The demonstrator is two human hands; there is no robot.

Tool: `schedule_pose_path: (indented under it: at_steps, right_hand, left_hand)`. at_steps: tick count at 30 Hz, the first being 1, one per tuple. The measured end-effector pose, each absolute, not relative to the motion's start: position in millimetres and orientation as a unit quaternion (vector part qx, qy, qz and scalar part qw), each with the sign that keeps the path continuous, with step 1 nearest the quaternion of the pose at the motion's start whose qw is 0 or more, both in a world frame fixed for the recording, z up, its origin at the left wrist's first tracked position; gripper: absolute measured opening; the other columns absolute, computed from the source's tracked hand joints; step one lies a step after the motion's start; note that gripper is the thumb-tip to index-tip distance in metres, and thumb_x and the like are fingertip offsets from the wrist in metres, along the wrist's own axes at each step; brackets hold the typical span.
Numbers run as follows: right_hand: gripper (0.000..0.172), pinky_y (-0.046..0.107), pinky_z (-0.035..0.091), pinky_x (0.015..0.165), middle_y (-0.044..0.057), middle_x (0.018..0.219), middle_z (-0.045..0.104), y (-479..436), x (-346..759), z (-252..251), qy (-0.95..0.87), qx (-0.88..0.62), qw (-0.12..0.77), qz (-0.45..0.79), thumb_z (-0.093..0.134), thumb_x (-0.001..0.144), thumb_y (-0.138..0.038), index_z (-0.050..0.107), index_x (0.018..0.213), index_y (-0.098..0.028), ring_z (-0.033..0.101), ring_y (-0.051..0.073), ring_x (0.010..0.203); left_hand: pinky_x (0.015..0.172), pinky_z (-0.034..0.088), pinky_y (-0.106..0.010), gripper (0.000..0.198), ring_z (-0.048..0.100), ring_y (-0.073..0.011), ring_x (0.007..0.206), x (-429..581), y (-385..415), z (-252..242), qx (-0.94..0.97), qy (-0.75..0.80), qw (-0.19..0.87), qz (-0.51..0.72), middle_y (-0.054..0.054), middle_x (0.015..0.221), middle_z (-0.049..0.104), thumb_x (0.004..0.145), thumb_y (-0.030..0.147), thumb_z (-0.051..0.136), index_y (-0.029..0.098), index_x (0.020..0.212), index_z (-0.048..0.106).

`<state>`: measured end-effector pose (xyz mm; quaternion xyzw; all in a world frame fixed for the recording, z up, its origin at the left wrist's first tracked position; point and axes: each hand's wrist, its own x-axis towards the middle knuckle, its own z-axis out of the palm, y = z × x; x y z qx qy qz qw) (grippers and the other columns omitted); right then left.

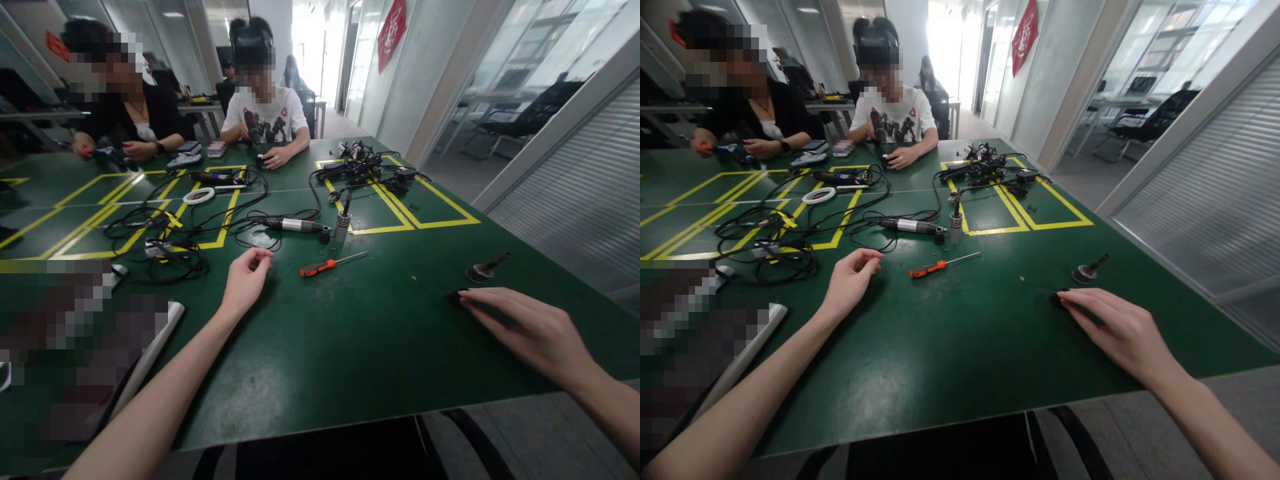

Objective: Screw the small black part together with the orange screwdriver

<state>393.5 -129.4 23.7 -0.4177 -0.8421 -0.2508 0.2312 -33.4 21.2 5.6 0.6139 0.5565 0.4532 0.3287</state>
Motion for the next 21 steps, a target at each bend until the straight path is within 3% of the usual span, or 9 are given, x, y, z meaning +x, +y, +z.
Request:
schedule_pose_path:
  at_steps: [21]
  right_hand:
    - [0.025,0.029,0.068,0.073,0.006,0.092,0.082,-120.3,403.5,29.9,-0.819,-0.490,0.276,-0.114,0.060,0.102,-0.039,0.078,0.099,-0.023,0.081,0.021,0.080]
  left_hand:
    - [0.070,0.050,-0.029,0.021,0.064,-0.0187,0.070,-33.9,20.3,6.7,0.624,0.550,0.330,0.447,-0.003,0.075,0.073,0.080,0.033,0.063,0.018,0.087,0.076]
